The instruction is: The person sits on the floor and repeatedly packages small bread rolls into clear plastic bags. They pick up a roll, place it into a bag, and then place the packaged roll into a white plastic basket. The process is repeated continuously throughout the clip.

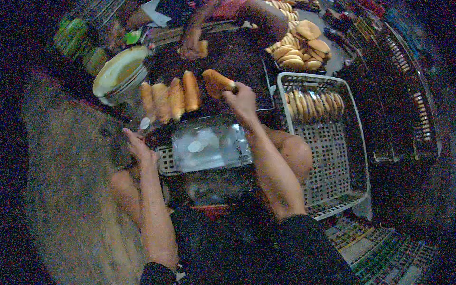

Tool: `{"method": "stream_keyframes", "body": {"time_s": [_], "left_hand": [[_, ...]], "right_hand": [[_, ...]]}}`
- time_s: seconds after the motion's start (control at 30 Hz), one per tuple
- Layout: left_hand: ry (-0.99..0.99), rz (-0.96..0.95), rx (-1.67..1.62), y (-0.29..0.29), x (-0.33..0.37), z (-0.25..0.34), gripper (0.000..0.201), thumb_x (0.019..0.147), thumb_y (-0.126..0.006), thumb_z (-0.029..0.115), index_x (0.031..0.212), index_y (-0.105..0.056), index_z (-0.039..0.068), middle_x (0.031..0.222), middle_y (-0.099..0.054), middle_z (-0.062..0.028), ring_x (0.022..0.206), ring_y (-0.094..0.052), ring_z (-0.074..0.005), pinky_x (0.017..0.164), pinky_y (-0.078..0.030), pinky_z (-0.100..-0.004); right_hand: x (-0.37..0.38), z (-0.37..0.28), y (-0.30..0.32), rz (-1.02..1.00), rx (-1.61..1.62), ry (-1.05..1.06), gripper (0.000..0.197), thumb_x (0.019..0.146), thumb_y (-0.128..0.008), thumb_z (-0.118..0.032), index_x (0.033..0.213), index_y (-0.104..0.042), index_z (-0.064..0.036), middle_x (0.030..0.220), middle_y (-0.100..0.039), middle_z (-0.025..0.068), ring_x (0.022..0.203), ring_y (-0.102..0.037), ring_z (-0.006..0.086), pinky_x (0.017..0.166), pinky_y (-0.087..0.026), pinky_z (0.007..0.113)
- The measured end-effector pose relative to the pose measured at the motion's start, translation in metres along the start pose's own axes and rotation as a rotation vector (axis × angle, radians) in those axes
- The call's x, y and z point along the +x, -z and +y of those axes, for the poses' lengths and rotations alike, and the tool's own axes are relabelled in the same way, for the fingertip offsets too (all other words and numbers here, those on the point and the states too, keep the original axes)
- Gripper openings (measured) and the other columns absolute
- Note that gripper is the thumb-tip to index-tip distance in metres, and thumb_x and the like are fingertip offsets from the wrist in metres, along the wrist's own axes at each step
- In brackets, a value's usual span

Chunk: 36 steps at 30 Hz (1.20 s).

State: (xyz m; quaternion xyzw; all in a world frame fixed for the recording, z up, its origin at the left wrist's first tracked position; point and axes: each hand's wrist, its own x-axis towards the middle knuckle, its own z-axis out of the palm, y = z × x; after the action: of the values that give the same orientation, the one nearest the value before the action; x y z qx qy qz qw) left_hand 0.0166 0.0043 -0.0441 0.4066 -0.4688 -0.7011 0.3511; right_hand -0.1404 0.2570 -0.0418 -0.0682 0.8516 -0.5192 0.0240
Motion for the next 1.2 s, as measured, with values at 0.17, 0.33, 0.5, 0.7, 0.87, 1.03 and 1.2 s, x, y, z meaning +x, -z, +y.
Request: {"method": "stream_keyframes", "body": {"time_s": [0.17, 0.33, 0.5, 0.7, 0.87, 1.03, 1.2], "left_hand": [[-0.126, -0.321, 0.031, -0.04, -0.02, 0.022, 0.065, 0.093, -0.039, 0.057, 0.111, -0.048, -0.004, 0.113, -0.059, -0.015, 0.095, -0.062, -0.0247, 0.067, -0.058, -0.036], [-0.249, -0.661, 0.121, -0.055, -0.032, 0.006, 0.074, 0.092, -0.026, 0.063, 0.134, -0.038, 0.004, 0.134, -0.044, -0.014, 0.11, -0.057, -0.0298, 0.084, -0.055, -0.0436], [0.13, -0.746, -0.225, -0.086, -0.105, 0.007, 0.068, 0.091, -0.043, 0.056, 0.137, -0.035, 0.006, 0.133, -0.046, -0.0118, 0.109, -0.057, -0.0274, 0.083, -0.056, -0.0392], [0.461, -0.511, -0.519, -0.094, -0.099, 0.003, 0.063, 0.084, -0.064, 0.046, 0.129, -0.044, 0.006, 0.119, -0.056, -0.0106, 0.103, -0.06, -0.025, 0.083, -0.054, -0.0399], [0.173, -0.754, -0.207, -0.161, -0.134, -0.001, 0.05, 0.086, -0.06, 0.049, 0.118, -0.053, 0.011, 0.104, -0.064, -0.0087, 0.092, -0.063, -0.0228, 0.08, -0.054, -0.0363], [-0.083, -1.319, 0.895, -0.167, -0.134, -0.037, 0.057, 0.083, -0.057, 0.056, 0.084, -0.067, 0.0, 0.076, -0.063, -0.0118, 0.071, -0.061, -0.0193, 0.065, -0.048, -0.0333], [-0.324, -1.27, 1.777, -0.059, -0.072, -0.104, 0.063, 0.069, -0.069, 0.062, 0.066, -0.065, -0.001, 0.08, -0.066, -0.0221, 0.075, -0.066, -0.036, 0.066, -0.049, -0.0461]], "right_hand": [[-0.045, -0.014, 0.139, -0.204, 0.559, -0.167, 0.038, 0.079, -0.063, -0.023, 0.107, -0.06, 0.0039, 0.095, -0.065, 0.0095, 0.085, -0.062, 0.0192, 0.075, -0.049, 0.032], [-0.036, -0.029, 0.146, -0.358, 0.694, -0.113, 0.04, 0.082, -0.053, -0.018, 0.115, -0.053, 0.0057, 0.105, -0.062, 0.013, 0.092, -0.061, 0.02, 0.081, -0.048, 0.031], [-0.056, -0.068, 0.077, -0.333, 0.755, -0.067, 0.042, 0.083, -0.061, -0.016, 0.12, -0.05, -0.0005, 0.102, -0.062, 0.0091, 0.091, -0.059, 0.0158, 0.081, -0.047, 0.029], [-0.097, -0.101, 0.07, 0.136, -0.134, 0.705, 0.024, 0.074, -0.071, -0.005, 0.097, -0.062, -0.0043, 0.12, -0.052, 0.0159, 0.121, -0.044, 0.0317, 0.101, -0.037, 0.04], [-0.082, -0.101, 0.104, 0.323, -0.666, 0.786, 0.065, 0.068, -0.075, -0.013, 0.126, -0.046, -0.0113, 0.126, -0.05, 0.0175, 0.12, -0.046, 0.032, 0.098, -0.038, 0.044], [-0.048, 0.022, 0.198, 0.14, -0.602, 0.146, 0.061, 0.075, -0.064, -0.01, 0.129, -0.034, -0.0069, 0.093, -0.064, 0.0237, 0.089, -0.061, 0.0414, 0.076, -0.048, 0.047], [-0.088, 0.131, 0.193, -0.002, -0.516, -0.411, 0.071, 0.078, -0.066, -0.02, 0.135, -0.028, -0.0028, 0.113, -0.057, 0.0296, 0.106, -0.056, 0.0429, 0.089, -0.045, 0.046]]}}
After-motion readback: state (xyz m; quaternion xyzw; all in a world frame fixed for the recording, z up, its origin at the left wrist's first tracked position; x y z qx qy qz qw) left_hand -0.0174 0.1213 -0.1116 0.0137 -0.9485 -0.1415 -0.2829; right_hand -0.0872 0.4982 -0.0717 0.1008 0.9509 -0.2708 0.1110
